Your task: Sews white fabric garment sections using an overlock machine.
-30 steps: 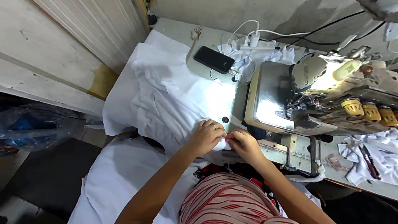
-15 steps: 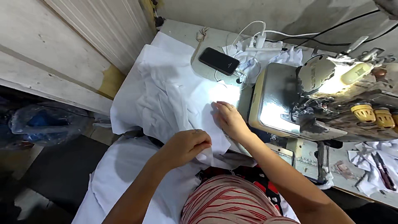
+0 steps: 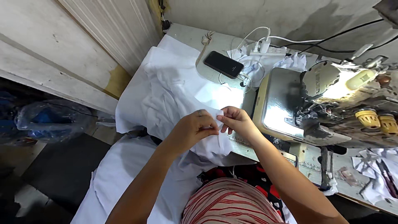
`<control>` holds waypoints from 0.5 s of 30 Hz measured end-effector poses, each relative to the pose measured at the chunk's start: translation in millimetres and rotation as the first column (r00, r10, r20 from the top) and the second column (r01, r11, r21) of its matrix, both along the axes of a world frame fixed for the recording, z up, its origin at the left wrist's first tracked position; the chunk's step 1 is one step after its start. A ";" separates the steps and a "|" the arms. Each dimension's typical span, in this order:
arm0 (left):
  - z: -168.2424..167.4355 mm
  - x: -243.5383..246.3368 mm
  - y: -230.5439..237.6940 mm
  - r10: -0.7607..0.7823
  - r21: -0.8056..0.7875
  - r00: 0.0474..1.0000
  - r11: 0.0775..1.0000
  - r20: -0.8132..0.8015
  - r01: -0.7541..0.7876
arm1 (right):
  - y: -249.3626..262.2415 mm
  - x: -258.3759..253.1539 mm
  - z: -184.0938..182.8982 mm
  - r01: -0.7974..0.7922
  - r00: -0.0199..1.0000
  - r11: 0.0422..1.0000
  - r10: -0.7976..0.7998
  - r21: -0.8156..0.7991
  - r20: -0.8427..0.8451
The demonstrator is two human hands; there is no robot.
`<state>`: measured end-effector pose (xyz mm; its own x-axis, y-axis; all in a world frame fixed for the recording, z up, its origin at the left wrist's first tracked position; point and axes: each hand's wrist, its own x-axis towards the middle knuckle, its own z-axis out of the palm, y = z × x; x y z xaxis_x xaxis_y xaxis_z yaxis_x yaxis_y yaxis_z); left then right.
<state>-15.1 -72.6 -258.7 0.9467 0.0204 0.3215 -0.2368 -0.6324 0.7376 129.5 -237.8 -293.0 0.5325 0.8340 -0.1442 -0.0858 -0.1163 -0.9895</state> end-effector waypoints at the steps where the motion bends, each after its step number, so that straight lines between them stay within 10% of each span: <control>1: 1.4 6.6 -2.4 0.032 -0.006 0.999 0.999 0.021 -0.032 | -2.2 -5.8 3.3 0.016 1.000 0.999 -0.015 0.043 -0.018; 8: 3.4 29.3 -0.4 0.116 0.029 0.958 0.993 -0.262 -0.112 | -8.7 -32.5 -12.8 0.068 0.997 0.991 -0.072 0.112 0.034; 15: 20.2 10.5 0.2 0.186 0.219 0.981 0.961 -0.058 -0.170 | -20.9 -73.2 -39.4 -0.066 0.996 0.983 0.054 0.173 0.072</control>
